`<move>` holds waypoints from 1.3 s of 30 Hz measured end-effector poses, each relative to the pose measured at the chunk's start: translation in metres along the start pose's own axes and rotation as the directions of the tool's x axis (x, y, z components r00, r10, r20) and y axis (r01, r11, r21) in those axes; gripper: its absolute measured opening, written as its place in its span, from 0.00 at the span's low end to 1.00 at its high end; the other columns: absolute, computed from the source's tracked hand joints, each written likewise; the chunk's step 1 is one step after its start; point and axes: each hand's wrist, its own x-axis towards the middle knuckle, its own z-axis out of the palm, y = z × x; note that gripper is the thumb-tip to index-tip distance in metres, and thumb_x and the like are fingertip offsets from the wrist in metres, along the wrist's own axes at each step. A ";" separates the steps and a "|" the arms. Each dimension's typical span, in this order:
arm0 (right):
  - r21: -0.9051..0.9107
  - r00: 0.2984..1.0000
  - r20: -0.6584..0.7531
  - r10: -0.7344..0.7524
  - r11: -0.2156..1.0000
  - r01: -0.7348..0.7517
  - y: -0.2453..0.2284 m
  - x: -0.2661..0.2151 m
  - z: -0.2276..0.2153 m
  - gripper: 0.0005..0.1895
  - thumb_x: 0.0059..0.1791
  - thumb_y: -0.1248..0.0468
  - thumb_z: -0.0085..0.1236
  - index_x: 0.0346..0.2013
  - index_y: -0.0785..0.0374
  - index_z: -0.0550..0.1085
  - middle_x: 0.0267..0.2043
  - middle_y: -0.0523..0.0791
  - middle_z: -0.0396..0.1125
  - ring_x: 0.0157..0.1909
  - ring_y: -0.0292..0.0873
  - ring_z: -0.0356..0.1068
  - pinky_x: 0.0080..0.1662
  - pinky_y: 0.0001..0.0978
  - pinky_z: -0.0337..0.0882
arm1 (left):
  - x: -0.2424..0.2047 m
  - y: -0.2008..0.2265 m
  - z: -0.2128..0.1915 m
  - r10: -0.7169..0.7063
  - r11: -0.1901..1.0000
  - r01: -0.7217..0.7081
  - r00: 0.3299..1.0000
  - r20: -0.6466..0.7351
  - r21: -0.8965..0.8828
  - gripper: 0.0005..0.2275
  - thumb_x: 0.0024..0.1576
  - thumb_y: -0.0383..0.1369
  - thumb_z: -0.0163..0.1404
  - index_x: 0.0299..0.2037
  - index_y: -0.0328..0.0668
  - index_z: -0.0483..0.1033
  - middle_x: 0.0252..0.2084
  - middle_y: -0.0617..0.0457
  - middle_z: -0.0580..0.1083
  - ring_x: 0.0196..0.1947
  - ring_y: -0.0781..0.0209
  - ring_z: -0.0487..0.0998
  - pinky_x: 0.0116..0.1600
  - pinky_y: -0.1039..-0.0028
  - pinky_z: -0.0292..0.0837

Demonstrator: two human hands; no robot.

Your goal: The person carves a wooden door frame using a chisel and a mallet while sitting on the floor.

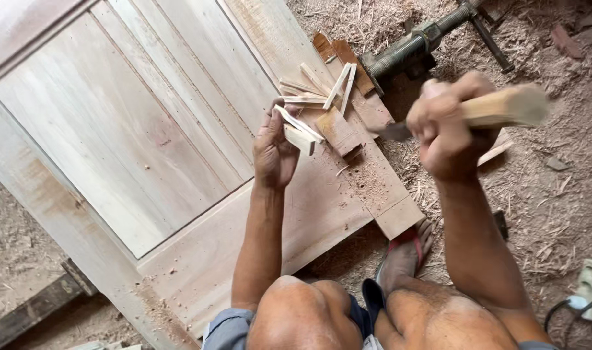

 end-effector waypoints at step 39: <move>-0.559 0.733 0.613 0.296 0.818 0.136 -0.007 0.088 -0.003 0.07 0.51 0.67 0.59 0.41 0.69 0.76 0.39 0.49 0.74 0.39 0.45 0.77 0.41 0.38 0.77 | 0.010 0.017 0.127 0.033 0.382 -0.330 0.938 0.345 0.863 0.15 0.63 0.19 0.54 0.60 0.35 0.71 0.53 0.47 0.79 0.57 0.59 0.82 0.63 0.68 0.83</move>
